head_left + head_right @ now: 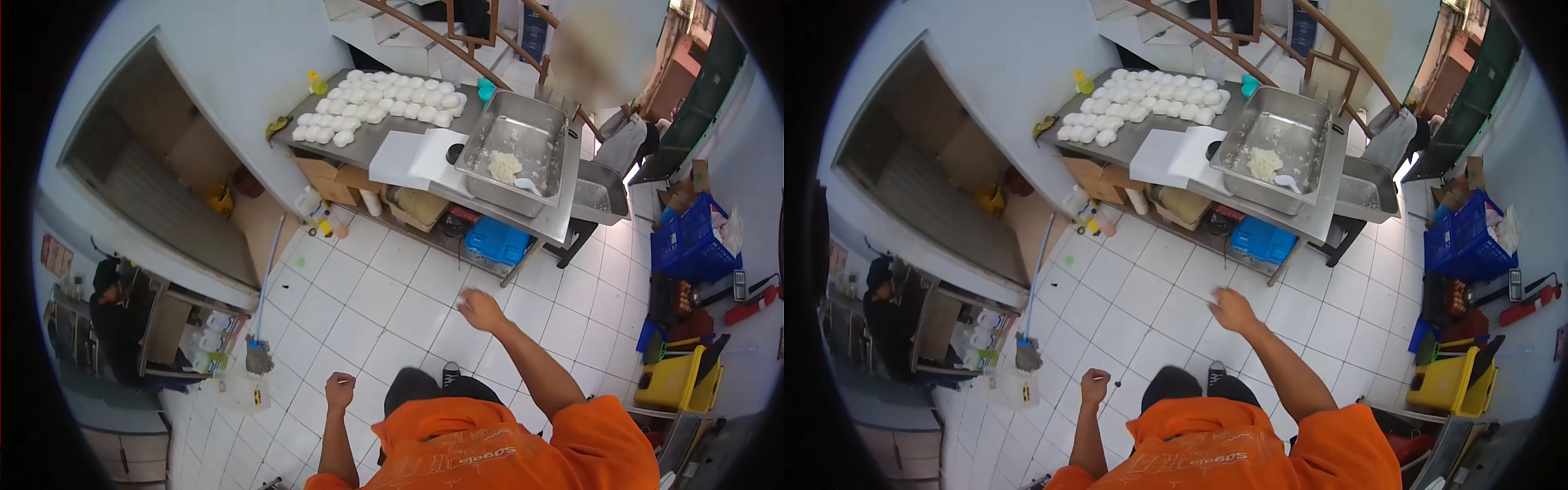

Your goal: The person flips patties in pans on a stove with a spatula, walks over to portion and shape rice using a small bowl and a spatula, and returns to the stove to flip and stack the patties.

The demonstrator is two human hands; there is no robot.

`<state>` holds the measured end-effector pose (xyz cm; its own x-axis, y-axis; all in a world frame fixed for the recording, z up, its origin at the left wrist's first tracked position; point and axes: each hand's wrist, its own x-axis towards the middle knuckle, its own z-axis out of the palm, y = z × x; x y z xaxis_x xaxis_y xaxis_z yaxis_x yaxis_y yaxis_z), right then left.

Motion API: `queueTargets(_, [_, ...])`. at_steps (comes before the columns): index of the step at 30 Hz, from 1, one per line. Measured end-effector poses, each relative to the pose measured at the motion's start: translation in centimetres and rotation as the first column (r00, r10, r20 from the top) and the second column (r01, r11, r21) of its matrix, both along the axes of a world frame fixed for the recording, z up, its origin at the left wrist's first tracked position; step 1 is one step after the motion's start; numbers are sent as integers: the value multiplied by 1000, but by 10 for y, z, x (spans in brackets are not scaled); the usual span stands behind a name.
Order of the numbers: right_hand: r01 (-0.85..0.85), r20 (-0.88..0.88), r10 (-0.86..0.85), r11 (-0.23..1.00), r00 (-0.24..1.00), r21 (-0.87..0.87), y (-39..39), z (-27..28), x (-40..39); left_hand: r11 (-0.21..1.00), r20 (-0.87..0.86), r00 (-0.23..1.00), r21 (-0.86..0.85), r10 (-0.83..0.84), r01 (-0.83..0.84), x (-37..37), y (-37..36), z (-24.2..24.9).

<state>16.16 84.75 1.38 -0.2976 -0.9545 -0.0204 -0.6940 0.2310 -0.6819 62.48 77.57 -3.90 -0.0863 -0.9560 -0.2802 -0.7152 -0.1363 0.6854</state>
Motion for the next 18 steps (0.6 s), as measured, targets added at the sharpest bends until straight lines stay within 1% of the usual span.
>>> queueTargets(1, [-23,4,23,999,1000,-50,-36,36,-3,998,42,998,42,-38,36,-13,-25,-9])
queueTargets(3, [-13,88,31,981,996,-195,-88,98,-9,995,135,987,71,-85,76,-92,-81,26])
queueTargets(5, [-61,47,76,962,996,-264,-118,121,-28,960,-88,961,-123,-262,251,-156,-162,-27])
queueTargets(6, [-83,23,94,952,995,-293,-132,129,-40,932,-99,931,-136,-352,337,-206,-200,-13])
queueTargets(7, [-74,-24,70,952,997,-296,-141,138,-56,895,-111,892,-144,-438,422,-264,-237,7])
queueTargets(8, [11,-158,-77,925,984,-380,-151,123,-82,839,-139,836,-227,-531,495,-315,-272,13])
queueTargets(9, [75,-284,-233,878,930,-474,-160,107,-115,768,-164,766,-319,-621,555,-370,-309,17])
queueTargets(10, [321,-75,-394,832,916,-452,-162,104,-152,694,-108,721,-400,-685,599,-424,-344,20])
queueTargets(11, [495,-51,-596,707,801,-505,-168,101,-190,610,-45,671,-465,-740,641,-470,-372,23])
queueTargets(12, [546,-255,-679,717,689,-433,-174,112,-228,549,11,633,-487,-774,679,-515,-392,32])
queueTargets(13, [665,-313,-709,703,631,-252,-174,106,-258,485,64,594,-512,-802,709,-557,-408,41])
queueTargets(14, [713,-448,-665,696,598,-81,-182,88,-282,433,151,541,-444,-827,785,-594,-421,44])
queueTargets(15, [755,-565,-591,649,576,91,-187,64,-305,332,218,456,-437,-863,836,-624,-429,54])
queueTargets(16, [785,-656,-494,564,571,258,-194,60,-315,227,286,366,-420,-886,878,-646,-436,62])
queueTargets(17, [710,-619,-385,543,684,448,-197,55,-320,170,341,286,-334,-895,927,-665,-445,57])
queueTargets(18, [663,-577,-357,559,735,498,-197,53,-322,111,390,201,-241,-899,964,-682,-453,49])
